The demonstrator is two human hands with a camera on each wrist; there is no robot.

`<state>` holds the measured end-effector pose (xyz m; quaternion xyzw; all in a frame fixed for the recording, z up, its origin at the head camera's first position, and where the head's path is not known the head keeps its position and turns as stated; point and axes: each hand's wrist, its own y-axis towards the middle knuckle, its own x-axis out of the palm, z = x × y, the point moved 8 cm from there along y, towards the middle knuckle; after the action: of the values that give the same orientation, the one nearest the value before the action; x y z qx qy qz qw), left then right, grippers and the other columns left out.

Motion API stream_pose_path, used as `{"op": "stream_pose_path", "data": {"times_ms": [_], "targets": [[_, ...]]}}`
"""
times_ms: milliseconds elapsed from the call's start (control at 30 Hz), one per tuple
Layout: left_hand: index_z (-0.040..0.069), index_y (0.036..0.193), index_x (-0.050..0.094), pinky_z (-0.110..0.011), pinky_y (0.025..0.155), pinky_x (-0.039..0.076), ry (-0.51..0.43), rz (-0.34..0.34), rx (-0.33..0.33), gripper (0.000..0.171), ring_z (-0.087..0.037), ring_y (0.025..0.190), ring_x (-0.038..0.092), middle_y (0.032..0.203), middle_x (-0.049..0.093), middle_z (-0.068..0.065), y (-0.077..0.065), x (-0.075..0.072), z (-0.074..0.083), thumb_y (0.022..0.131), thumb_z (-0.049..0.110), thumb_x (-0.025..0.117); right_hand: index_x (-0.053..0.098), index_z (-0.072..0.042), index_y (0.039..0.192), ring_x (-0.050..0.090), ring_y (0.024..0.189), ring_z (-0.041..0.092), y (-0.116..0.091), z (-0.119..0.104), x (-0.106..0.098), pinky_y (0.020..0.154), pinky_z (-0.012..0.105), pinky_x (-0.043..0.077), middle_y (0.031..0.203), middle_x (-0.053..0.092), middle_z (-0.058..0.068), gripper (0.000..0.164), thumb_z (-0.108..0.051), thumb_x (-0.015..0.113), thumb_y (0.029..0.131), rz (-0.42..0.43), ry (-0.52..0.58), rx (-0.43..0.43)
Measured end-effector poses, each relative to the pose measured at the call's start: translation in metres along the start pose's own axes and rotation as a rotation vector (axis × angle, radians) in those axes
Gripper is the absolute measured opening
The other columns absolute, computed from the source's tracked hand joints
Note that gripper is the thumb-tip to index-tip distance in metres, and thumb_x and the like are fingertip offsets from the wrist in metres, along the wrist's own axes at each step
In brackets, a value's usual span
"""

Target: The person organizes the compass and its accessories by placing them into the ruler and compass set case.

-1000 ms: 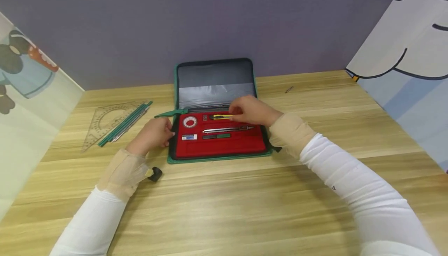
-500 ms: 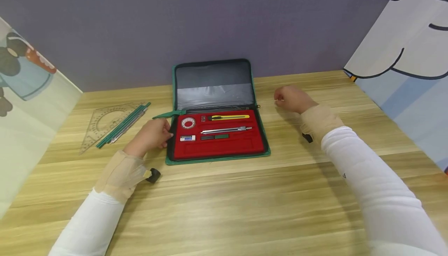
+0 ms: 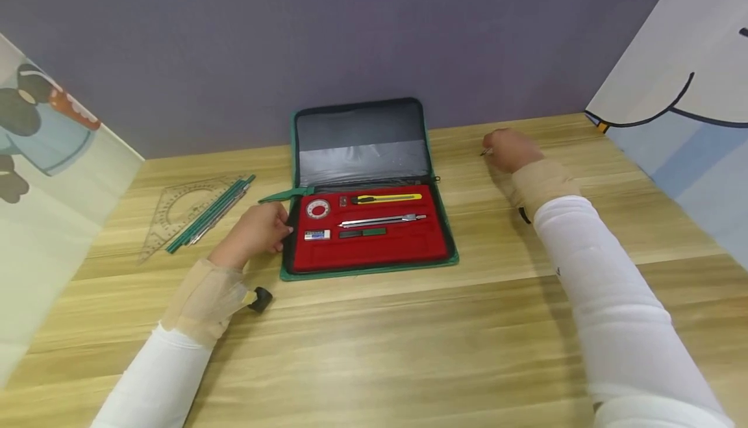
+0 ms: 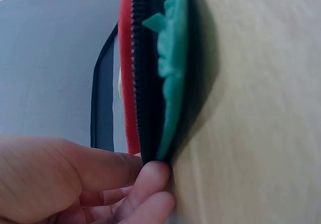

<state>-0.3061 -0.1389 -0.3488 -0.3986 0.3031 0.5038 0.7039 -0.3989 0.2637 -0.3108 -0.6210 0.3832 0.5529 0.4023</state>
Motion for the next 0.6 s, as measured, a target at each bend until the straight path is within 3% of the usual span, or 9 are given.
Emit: {"op": "stream_pose_path", "data": {"times_ms": [100, 200, 600], "targets": [[-0.002, 0.091, 0.055, -0.024, 0.049, 0.048, 0.005, 0.003, 0.003, 0.01, -0.014, 0.052, 0.058, 0.063, 0.06, -0.008, 0.0, 0.001, 0.001, 0.09, 0.007, 0.059, 0.051, 0.013, 0.123, 0.047, 0.113, 0.051, -0.002, 0.011, 0.009, 0.094, 0.058, 0.04, 0.125, 0.049, 0.035, 0.035, -0.001, 0.05, 0.091, -0.045, -0.01, 0.078], [-0.001, 0.09, 0.055, -0.024, 0.049, 0.047, 0.008, 0.001, 0.004, 0.01, -0.014, 0.051, 0.058, 0.063, 0.06, -0.008, 0.0, 0.003, 0.004, 0.09, 0.008, 0.06, 0.049, 0.011, 0.126, 0.045, 0.115, 0.052, -0.007, 0.017, 0.017, 0.096, 0.059, 0.038, 0.129, 0.046, 0.035, 0.037, -0.002, 0.047, 0.092, -0.047, -0.028, 0.1], [-0.002, 0.091, 0.056, -0.023, 0.051, 0.047, 0.032, 0.008, 0.007, 0.011, -0.013, 0.052, 0.058, 0.068, 0.06, -0.009, -0.003, 0.001, 0.005, 0.09, 0.008, 0.06, 0.066, 0.004, 0.1, 0.06, 0.091, 0.047, -0.008, 0.015, 0.015, 0.079, 0.055, 0.049, 0.099, 0.065, 0.027, 0.018, 0.002, 0.06, 0.083, 0.007, -0.004, 0.035]]}}
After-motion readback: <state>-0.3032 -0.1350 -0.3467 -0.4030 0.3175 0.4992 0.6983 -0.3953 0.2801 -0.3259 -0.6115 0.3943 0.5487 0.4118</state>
